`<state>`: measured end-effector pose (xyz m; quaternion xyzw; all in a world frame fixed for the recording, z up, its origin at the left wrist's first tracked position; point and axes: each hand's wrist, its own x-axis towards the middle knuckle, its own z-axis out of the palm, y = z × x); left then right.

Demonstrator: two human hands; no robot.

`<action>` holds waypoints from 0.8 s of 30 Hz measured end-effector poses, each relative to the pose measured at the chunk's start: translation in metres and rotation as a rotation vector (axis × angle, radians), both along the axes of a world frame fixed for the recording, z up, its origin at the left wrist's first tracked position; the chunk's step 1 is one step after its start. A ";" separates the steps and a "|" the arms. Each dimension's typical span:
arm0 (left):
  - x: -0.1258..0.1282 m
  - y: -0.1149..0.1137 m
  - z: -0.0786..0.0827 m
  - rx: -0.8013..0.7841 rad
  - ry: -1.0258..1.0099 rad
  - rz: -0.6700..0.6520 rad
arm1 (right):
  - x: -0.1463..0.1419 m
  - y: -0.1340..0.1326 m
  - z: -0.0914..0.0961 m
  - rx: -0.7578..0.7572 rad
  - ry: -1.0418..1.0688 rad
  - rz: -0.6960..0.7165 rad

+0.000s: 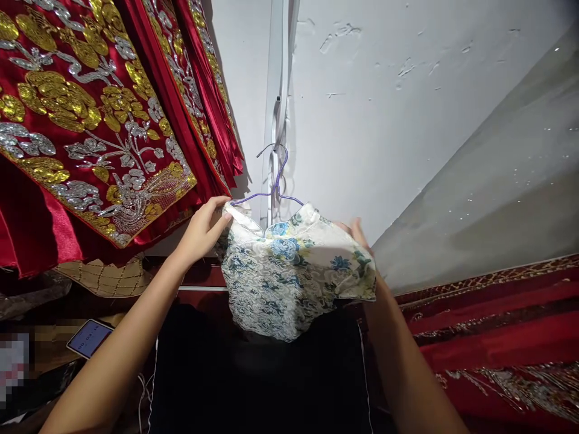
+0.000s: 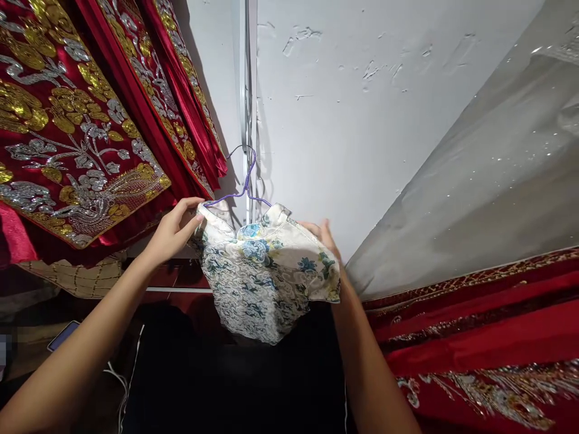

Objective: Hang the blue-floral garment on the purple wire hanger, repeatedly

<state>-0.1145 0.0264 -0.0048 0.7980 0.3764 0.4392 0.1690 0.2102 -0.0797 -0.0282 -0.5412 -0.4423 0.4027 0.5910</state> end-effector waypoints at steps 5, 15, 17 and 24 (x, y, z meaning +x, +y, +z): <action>-0.001 -0.002 -0.001 0.052 -0.177 0.053 | 0.013 -0.037 0.015 0.028 -0.079 0.104; 0.094 -0.023 0.033 -0.814 -0.595 -0.377 | -0.051 -0.042 0.029 0.180 -0.502 -0.104; 0.107 -0.029 0.034 -0.845 -0.695 -0.445 | -0.052 -0.038 0.020 0.159 -0.529 -0.098; 0.113 -0.071 0.060 -0.937 -0.978 -0.687 | -0.055 -0.054 0.030 0.232 -0.177 -0.116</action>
